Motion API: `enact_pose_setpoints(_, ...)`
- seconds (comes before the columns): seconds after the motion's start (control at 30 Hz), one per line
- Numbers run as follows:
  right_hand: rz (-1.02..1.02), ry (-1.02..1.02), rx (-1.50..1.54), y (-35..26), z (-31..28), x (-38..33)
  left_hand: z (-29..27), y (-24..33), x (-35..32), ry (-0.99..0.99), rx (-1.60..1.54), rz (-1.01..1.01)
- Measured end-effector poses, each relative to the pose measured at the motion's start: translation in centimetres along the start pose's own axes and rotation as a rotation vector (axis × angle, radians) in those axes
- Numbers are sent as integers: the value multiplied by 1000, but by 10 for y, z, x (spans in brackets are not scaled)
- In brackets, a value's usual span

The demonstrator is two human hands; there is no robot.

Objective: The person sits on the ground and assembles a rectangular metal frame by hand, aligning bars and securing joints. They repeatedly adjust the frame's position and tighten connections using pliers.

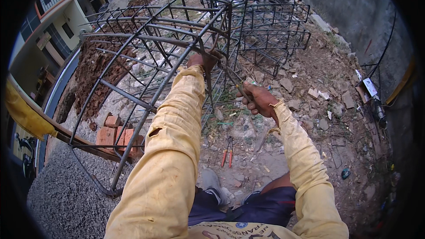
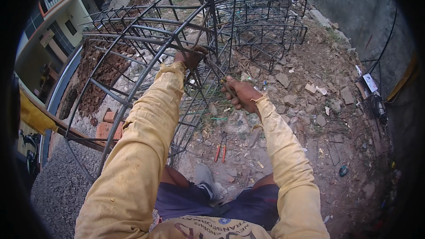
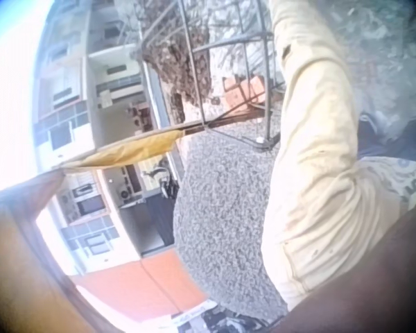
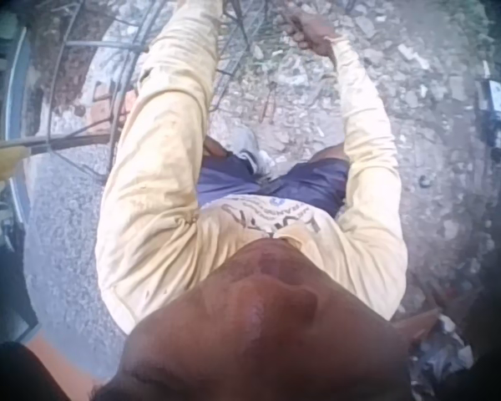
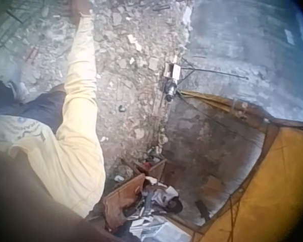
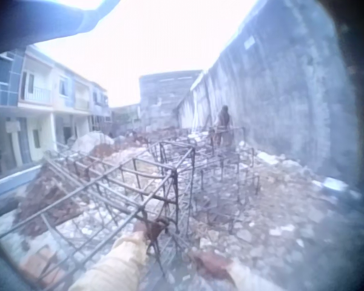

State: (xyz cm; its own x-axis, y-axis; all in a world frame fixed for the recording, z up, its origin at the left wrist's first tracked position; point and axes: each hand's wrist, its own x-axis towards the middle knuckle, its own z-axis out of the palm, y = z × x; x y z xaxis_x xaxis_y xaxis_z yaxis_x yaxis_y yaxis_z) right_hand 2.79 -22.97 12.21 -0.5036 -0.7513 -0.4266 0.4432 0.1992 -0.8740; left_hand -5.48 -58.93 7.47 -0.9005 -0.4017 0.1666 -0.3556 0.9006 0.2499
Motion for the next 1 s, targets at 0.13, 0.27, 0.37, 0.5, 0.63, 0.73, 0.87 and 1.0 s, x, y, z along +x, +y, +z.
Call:
enact_pose_setpoints(0.13, -268, 171, -787, -2, -4, 9, -2, 5, 0, 2, 4, 9)
enact_pose_setpoints(0.27, -437, 610, -1052, 4, 22, 2, -3, 2, -2, 0, 10, 10)
enact_pose_setpoints(0.37, -391, 560, -1076, 1, 30, -2, -3, 3, -4, 0, 12, 11)
enact_pose_setpoints(0.5, -213, 199, -625, -14, 13, -3, -5, 2, -4, -2, 10, 16)
enact_pose_setpoints(0.63, -4, -98, -55, -19, -1, -7, -5, 2, -4, 3, 10, 18)
enact_pose_setpoints(0.73, -61, 4, -151, -10, -4, -5, -5, 5, -2, 6, 10, 27)
enact_pose_setpoints(0.87, -425, 583, -934, 4, 23, -14, -2, -5, -3, 5, 14, 22)
enact_pose_setpoints(1.0, -464, 782, -1332, 12, 34, -20, 1, -4, -2, 10, 17, 31)
